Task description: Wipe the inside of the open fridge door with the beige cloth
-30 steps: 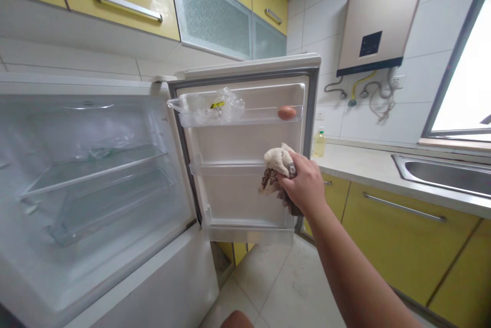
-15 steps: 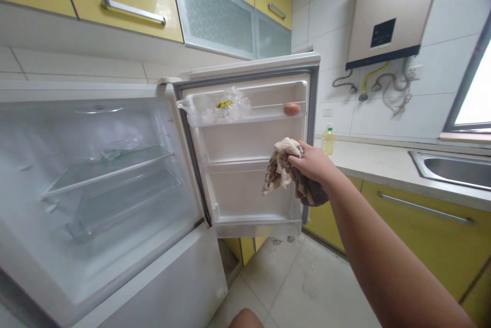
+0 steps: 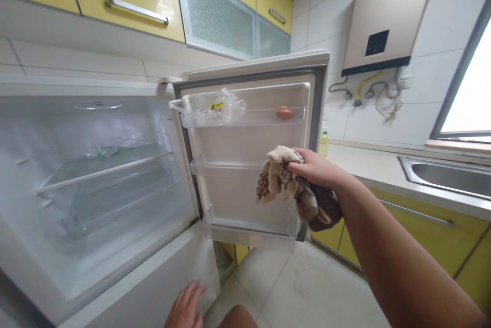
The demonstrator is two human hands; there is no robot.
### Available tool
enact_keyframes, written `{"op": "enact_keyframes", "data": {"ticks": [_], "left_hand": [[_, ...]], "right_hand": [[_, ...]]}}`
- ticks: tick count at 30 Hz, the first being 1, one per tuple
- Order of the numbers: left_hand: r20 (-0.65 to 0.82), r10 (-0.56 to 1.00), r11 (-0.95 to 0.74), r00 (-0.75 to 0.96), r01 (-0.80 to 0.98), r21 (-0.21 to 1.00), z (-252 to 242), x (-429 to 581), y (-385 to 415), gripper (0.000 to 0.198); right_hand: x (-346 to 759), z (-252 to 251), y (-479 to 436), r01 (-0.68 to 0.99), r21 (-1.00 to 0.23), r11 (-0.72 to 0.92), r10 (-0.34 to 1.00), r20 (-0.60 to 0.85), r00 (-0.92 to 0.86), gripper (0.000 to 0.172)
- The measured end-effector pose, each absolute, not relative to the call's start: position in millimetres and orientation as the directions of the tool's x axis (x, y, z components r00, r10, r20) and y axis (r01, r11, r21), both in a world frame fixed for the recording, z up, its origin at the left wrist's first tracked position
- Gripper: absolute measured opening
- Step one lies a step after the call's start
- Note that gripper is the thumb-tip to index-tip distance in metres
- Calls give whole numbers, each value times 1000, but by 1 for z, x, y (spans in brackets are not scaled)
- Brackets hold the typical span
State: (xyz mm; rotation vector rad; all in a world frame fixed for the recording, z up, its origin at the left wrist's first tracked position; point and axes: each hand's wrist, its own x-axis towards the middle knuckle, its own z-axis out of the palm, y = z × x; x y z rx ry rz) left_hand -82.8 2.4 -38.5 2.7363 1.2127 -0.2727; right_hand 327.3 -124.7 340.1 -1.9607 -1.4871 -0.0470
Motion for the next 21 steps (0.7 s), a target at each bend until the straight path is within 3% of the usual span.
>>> {"op": "enact_keyframes", "data": {"ticks": [4, 8, 10, 12, 15, 19, 21], "left_hand": [[16, 610, -793, 793, 609, 36, 14, -29, 6, 70], [27, 522, -851, 852, 519, 80, 62, 13, -13, 79], [22, 498, -865, 867, 495, 84, 74, 30, -20, 84], [-9, 503, -859, 864, 501, 109, 76, 43, -22, 89], [-52, 512, -840, 857, 512, 179, 61, 54, -20, 93], [25, 484, -846, 875, 460, 270, 24, 53, -14, 86], [65, 486, -848, 872, 452, 278, 10, 49, -11, 85]], "right_hand": [[319, 347, -152, 892, -451, -23, 754, 578, 312, 46], [329, 353, -185, 856, -498, 141, 415, 815, 405, 57], [336, 359, -197, 875, -453, 172, 236, 881, 410, 60], [338, 366, -203, 964, -262, 46, 134, 958, 254, 54], [323, 373, -199, 982, 41, -186, 138, 990, -15, 46], [292, 365, -184, 902, 131, -411, 201, 978, -51, 57], [282, 359, -181, 855, 131, -502, 238, 971, -10, 82]]}}
